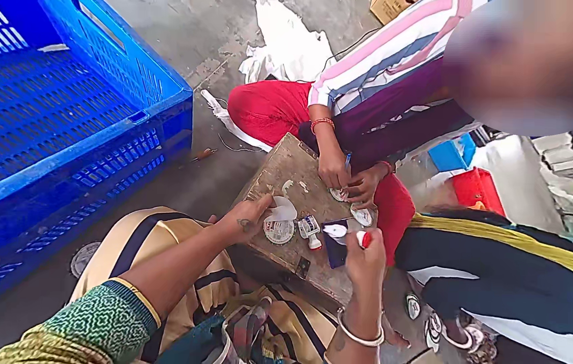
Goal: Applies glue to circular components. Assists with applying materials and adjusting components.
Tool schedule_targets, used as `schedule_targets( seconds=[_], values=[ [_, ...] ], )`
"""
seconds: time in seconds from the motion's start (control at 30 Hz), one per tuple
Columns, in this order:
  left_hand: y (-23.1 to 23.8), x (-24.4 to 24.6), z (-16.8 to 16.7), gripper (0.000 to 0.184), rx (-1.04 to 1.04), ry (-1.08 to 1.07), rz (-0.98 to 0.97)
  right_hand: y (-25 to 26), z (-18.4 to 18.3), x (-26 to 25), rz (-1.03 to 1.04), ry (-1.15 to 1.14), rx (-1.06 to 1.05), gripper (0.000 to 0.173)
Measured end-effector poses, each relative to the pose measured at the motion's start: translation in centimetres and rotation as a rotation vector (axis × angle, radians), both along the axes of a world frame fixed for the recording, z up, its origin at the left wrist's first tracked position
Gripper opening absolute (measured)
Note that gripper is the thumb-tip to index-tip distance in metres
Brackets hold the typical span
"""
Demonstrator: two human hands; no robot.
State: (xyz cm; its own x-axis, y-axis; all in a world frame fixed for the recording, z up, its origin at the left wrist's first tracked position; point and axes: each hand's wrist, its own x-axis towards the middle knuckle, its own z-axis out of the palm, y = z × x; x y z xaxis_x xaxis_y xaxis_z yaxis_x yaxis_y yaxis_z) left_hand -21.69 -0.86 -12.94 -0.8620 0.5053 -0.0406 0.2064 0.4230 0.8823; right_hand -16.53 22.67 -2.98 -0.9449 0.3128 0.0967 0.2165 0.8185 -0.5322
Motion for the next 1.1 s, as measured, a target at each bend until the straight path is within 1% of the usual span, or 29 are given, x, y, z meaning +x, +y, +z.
schedule_targets(
  seconds=[0.07,0.2,0.33,0.47,0.53,0.6,0.73,0.83,0.9,0.93,1.0,1.1],
  values=[
    [0.1,0.0,0.0,0.028,0.014,-0.016,0.021,-2.1,-0.5,0.0,0.146,-0.061,-0.007,0.031],
    [0.1,0.3,-0.1,0.041,0.082,-0.009,0.06,-4.2,-2.0,-1.0,0.348,-0.085,0.099,0.025],
    [0.1,0.2,-0.2,0.036,0.116,-0.003,0.063,-3.3,-1.7,-2.2,0.513,-0.135,0.163,0.023],
    [0.2,0.3,-0.6,0.04,0.209,-0.034,0.116,-1.7,-2.5,-3.3,0.744,-0.202,0.126,0.025],
    [0.4,0.4,-0.8,0.038,0.256,0.01,0.187,-1.1,-2.8,-3.7,0.829,-0.21,0.122,0.023],
    [0.4,0.3,-0.5,0.039,0.3,0.07,0.286,-0.8,-2.6,-4.1,0.882,-0.205,0.143,0.021],
    [0.1,0.1,-0.5,0.045,0.302,0.222,0.42,-0.6,-1.6,-5.1,0.987,-0.142,0.177,0.022],
    [0.0,0.0,-0.8,0.043,0.272,0.297,0.434,-1.0,-1.8,-5.2,1.015,-0.181,0.23,0.021],
    [0.0,-0.1,-0.9,0.043,0.261,0.329,0.429,-1.6,-3.1,-5.2,0.987,-0.295,0.219,0.021],
    [0.1,0.0,-1.0,0.044,0.261,0.345,0.425,-1.7,-3.8,-5.0,0.973,-0.305,0.207,0.021],
    [0.5,0.0,-1.2,0.044,0.253,0.395,0.421,-1.5,-4.3,-4.9,0.977,-0.283,0.21,0.021],
    [0.9,0.0,-1.3,0.043,0.219,0.445,0.374,-0.6,-3.8,-4.7,0.92,-0.231,0.16,0.023]
  ],
)
